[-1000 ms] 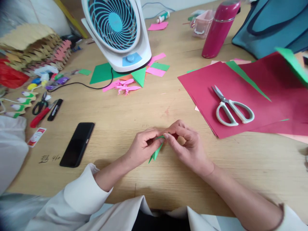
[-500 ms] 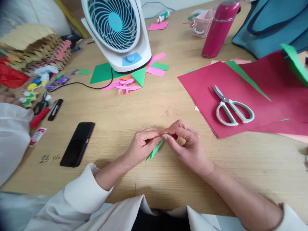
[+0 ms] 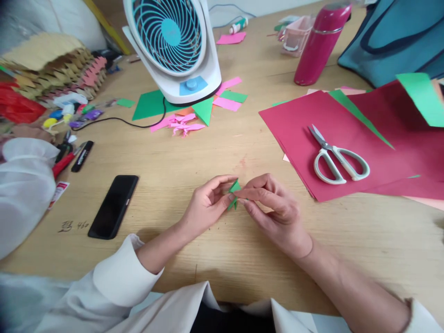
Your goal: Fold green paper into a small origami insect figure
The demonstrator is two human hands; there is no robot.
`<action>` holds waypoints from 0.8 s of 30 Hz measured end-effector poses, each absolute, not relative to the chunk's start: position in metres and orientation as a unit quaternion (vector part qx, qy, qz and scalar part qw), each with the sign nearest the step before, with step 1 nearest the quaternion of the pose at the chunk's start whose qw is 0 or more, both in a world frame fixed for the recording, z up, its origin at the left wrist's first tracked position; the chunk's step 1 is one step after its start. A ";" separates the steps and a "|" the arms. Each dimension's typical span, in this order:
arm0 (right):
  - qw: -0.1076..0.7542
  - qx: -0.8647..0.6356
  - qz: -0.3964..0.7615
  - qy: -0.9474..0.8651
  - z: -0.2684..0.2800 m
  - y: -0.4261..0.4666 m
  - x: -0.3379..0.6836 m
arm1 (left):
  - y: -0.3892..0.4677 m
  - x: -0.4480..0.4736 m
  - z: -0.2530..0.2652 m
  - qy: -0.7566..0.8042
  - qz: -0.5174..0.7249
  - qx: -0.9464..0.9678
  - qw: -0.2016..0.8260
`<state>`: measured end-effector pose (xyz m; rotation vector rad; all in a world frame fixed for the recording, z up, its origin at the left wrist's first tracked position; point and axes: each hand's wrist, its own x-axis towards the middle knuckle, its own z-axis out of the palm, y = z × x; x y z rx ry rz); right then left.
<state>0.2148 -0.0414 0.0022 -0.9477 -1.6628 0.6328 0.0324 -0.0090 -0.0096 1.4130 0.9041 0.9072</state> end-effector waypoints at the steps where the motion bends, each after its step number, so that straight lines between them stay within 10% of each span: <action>1: 0.533 -0.393 0.266 -0.700 0.003 -0.042 0.215 | -0.009 0.033 -0.009 0.380 0.393 0.597 0.587; 24: 0.494 -0.389 0.166 -0.760 0.000 -0.041 0.208 | -0.020 0.041 -0.003 0.405 0.391 0.496 0.662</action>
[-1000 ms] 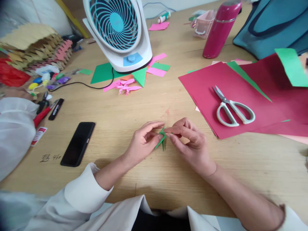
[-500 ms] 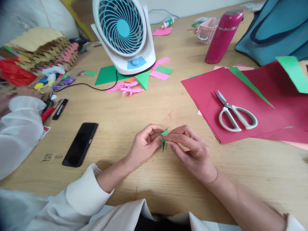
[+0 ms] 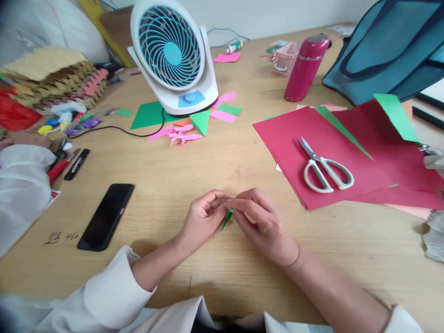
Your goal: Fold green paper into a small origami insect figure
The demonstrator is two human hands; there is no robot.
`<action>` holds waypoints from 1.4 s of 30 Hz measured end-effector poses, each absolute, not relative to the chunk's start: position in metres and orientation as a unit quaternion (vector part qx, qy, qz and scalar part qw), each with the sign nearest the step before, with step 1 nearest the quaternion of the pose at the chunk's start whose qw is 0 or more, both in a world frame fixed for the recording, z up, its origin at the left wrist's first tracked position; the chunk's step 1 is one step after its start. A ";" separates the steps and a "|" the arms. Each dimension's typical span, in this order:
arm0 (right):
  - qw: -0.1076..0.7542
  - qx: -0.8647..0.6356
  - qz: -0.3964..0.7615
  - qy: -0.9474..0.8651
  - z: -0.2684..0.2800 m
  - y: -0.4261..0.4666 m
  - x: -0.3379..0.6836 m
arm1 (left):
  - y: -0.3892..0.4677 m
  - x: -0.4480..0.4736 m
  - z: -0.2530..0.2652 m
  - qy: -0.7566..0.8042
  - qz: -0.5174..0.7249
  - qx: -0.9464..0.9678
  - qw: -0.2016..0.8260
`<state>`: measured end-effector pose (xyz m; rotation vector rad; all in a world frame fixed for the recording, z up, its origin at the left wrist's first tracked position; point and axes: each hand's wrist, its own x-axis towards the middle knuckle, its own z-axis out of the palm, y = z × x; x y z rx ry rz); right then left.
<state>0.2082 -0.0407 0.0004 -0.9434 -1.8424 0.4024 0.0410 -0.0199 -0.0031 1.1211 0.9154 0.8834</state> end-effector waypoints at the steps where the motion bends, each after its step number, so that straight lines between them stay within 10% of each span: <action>1: 0.493 -0.389 0.164 -0.761 0.001 -0.041 0.208 | -0.020 0.041 -0.002 0.411 0.388 0.497 0.659; 42: 0.456 -0.370 0.130 -0.799 -0.002 -0.041 0.207 | -0.012 0.039 0.001 0.428 0.383 0.420 0.702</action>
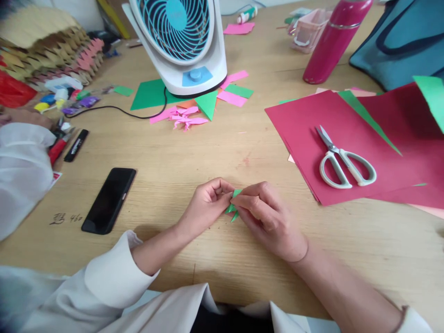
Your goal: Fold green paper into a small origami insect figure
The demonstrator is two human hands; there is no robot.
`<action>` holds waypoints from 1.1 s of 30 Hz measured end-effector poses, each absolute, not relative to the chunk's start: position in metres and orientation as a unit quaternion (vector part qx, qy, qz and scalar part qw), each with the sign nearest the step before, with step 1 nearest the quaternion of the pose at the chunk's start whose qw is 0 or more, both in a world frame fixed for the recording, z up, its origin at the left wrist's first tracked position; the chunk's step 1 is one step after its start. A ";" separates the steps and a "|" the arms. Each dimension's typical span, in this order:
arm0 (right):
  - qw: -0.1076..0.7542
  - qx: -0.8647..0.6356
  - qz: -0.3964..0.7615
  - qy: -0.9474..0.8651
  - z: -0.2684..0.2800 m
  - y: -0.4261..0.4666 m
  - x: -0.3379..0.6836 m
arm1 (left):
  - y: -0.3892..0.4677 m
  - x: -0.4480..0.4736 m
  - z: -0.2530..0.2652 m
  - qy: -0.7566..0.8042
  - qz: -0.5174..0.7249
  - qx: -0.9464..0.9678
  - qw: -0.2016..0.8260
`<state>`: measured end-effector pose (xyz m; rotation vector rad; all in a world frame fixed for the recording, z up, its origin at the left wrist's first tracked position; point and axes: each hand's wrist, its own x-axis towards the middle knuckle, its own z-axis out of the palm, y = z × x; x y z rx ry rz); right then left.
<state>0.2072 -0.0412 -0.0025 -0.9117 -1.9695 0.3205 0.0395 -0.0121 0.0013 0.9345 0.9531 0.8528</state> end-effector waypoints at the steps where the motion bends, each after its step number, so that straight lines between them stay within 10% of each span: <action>1: 0.452 -0.372 0.125 -0.801 -0.002 -0.041 0.207 | -0.012 0.039 0.001 0.432 0.384 0.422 0.698; 33: 0.410 -0.390 0.080 -0.820 -0.004 -0.038 0.213 | -0.012 0.035 0.003 0.379 0.397 0.438 0.712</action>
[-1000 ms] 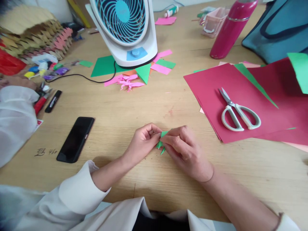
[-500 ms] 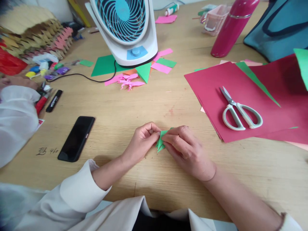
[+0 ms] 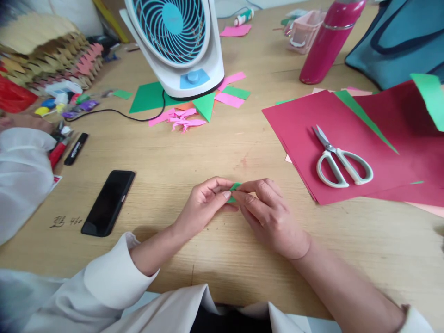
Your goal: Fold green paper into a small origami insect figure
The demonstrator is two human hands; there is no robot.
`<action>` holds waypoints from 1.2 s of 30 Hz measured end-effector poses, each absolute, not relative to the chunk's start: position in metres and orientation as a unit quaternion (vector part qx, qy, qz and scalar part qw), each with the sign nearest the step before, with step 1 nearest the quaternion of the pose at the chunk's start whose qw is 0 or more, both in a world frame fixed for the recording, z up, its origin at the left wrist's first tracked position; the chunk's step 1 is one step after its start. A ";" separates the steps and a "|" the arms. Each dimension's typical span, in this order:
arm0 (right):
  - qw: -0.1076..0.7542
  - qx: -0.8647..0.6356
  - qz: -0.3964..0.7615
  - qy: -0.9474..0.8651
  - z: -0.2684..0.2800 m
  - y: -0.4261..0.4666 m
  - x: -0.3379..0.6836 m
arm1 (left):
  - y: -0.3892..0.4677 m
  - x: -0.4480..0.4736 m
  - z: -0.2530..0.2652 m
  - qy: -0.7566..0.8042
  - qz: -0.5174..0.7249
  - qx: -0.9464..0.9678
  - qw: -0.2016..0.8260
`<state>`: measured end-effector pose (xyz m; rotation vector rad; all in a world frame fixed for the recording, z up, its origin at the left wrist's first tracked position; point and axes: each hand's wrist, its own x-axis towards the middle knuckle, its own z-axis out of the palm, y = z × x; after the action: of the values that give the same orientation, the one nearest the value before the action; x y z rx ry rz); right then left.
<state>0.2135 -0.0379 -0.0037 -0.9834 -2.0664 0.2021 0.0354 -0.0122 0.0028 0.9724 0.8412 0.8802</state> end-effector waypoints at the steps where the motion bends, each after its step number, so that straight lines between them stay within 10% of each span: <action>1: 0.409 -0.395 0.077 -0.819 -0.003 -0.037 0.214 | -0.012 0.036 0.002 0.370 0.405 0.452 0.703; 11: 0.436 -0.463 0.138 -0.759 0.005 -0.032 0.217 | -0.010 0.030 -0.001 0.387 0.420 0.687 0.449; 36: 0.475 -0.420 0.293 -0.715 -0.003 -0.032 0.218 | -0.009 0.028 0.004 0.373 0.419 0.701 0.441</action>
<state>0.2175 -0.0318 -0.0030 -1.0276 -1.7493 0.7173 0.0276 -0.0089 0.0041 1.7399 0.9266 1.0411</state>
